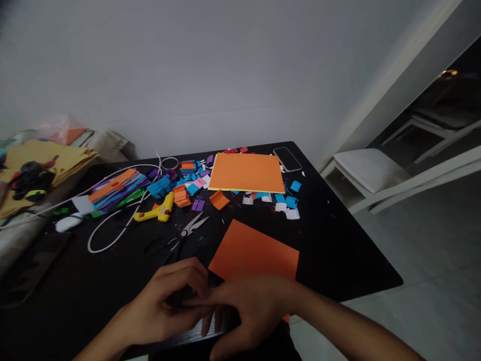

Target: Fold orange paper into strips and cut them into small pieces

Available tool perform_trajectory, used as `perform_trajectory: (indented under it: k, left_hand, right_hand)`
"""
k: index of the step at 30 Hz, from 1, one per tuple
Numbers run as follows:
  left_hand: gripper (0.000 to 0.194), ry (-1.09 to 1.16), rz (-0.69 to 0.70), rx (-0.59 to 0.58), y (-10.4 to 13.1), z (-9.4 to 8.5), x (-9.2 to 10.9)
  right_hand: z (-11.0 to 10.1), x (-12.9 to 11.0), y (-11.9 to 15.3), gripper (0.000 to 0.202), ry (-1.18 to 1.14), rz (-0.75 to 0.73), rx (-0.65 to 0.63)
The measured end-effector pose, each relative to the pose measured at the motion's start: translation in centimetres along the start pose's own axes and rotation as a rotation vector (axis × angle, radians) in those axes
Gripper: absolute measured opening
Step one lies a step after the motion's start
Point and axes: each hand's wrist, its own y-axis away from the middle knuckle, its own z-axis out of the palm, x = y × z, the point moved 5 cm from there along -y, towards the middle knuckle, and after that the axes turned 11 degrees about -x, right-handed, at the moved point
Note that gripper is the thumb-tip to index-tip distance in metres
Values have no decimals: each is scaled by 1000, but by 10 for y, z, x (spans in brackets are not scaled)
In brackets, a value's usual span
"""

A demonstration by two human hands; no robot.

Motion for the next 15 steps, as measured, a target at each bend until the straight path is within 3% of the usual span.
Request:
perform_trajectory:
  k: [6, 10, 13, 15]
  left_hand:
    - [45, 24, -2, -71, -9, 3, 6]
    - [18, 19, -25, -32, -8, -9, 1]
    - [9, -17, -50, -6, -1, -26, -5]
    - [8, -78, -111, 64, 4, -39, -12]
  right_hand:
    - [1, 6, -9, 100, 22, 26, 35]
    - [0, 8, -2, 61, -61, 24, 51]
    - [-19, 11, 14, 60, -110, 45, 273]
    - [-40, 12, 33, 58, -3, 94, 596]
